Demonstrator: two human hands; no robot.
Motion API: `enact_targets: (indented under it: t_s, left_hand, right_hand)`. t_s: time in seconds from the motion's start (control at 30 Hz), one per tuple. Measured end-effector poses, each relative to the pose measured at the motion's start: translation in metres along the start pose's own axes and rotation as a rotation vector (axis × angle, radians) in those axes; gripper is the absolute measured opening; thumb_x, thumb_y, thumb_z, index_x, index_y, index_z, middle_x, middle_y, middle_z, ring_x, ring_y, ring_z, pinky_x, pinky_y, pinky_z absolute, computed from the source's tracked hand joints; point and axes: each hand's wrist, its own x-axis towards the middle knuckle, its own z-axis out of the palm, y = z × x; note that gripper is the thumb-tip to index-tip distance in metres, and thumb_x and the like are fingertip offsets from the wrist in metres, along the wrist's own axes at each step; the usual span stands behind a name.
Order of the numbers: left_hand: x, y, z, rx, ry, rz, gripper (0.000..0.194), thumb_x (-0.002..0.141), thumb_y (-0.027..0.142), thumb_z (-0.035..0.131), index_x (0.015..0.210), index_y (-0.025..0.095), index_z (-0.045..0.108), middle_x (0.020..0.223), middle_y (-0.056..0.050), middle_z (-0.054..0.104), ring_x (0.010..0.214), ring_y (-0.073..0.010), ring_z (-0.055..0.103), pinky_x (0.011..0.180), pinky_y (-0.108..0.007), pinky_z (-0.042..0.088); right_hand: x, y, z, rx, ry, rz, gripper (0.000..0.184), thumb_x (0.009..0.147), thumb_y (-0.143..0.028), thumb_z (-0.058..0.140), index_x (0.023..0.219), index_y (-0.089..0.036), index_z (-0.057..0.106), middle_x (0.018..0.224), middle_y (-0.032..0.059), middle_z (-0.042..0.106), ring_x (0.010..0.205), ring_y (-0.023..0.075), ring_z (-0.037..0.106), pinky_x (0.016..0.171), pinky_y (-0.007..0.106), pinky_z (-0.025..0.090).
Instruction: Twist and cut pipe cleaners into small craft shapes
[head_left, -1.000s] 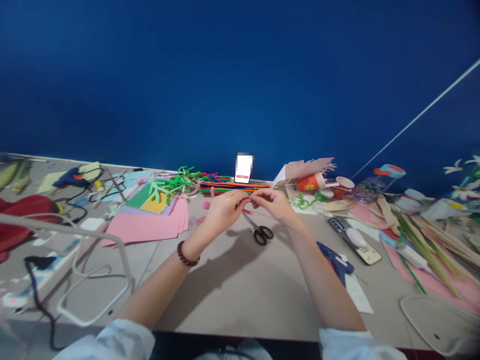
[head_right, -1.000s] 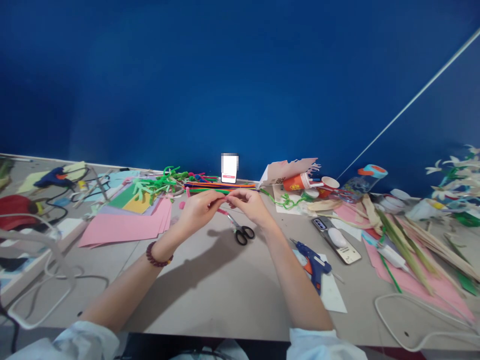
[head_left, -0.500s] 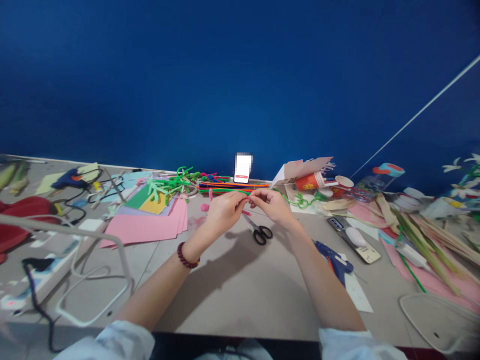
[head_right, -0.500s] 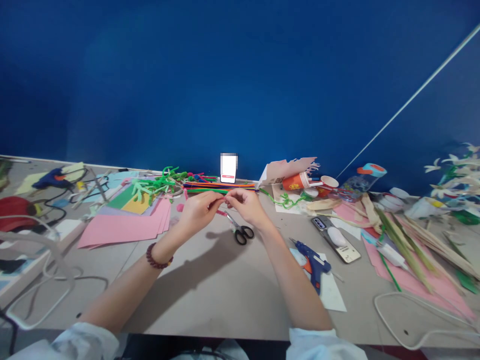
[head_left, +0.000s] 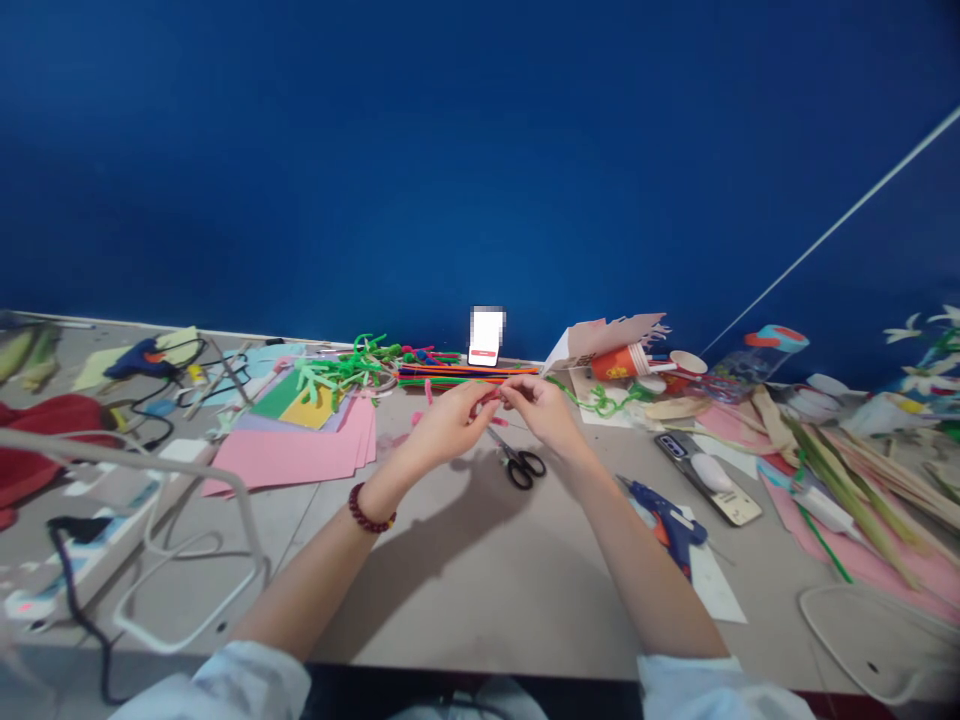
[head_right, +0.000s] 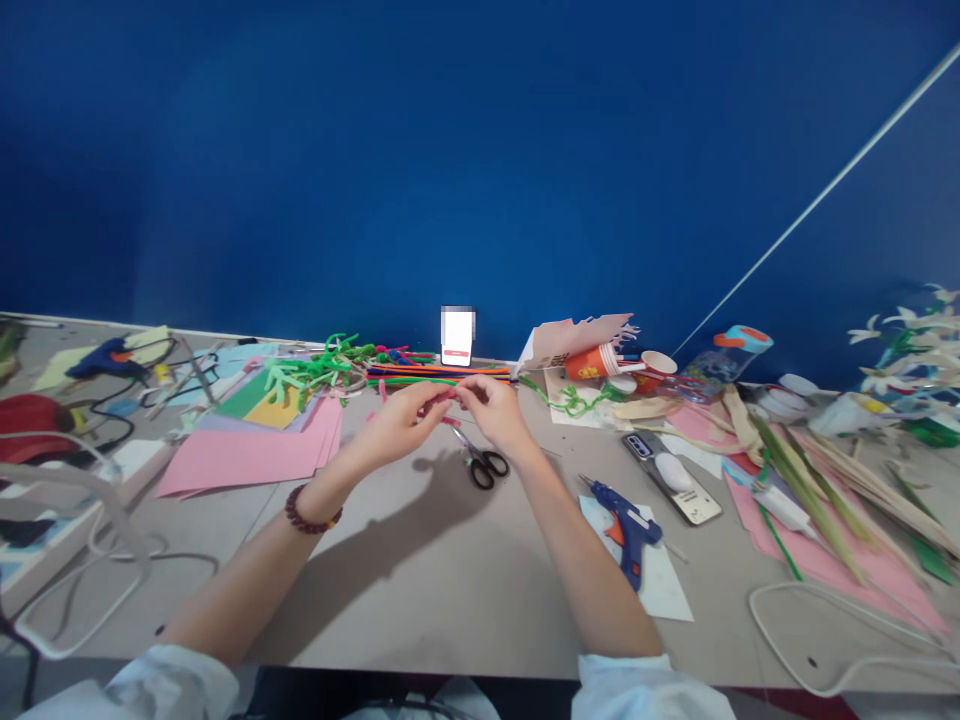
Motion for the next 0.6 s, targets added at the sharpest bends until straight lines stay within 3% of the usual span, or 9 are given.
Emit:
enact_targets:
  t_s: [0.27, 0.43, 0.6]
  left_hand:
    - [0.002, -0.008, 0.002, -0.080, -0.090, 0.025, 0.037, 0.082, 0.018, 0.056, 0.119, 0.021, 0.056, 0.106, -0.007, 0.066, 0.087, -0.0178, 0.061, 0.074, -0.029, 0.049]
    - [0.002, -0.013, 0.006, -0.063, -0.054, 0.036, 0.035, 0.083, 0.013, 0.053, 0.117, 0.019, 0.058, 0.104, -0.008, 0.067, 0.089, -0.0184, 0.062, 0.075, -0.030, 0.050]
    - [0.003, -0.016, 0.007, -0.072, -0.013, 0.043, 0.034, 0.084, 0.014, 0.052, 0.117, 0.018, 0.059, 0.107, -0.009, 0.068, 0.091, -0.0190, 0.063, 0.077, -0.031, 0.050]
  right_hand:
    - [0.002, -0.004, -0.005, 0.066, -0.034, 0.071, 0.025, 0.073, -0.042, 0.064, 0.076, -0.017, 0.062, 0.074, 0.0034, 0.065, 0.071, 0.0155, 0.061, 0.070, 0.032, 0.051]
    - [0.005, -0.003, -0.011, 0.115, -0.033, 0.117, 0.027, 0.071, -0.043, 0.067, 0.080, -0.018, 0.061, 0.073, 0.0027, 0.065, 0.071, 0.0153, 0.061, 0.072, 0.033, 0.053]
    - [0.006, -0.003, -0.019, 0.121, -0.120, 0.135, 0.026, 0.072, -0.038, 0.067, 0.088, -0.019, 0.062, 0.078, 0.0023, 0.066, 0.070, 0.0136, 0.062, 0.070, 0.031, 0.053]
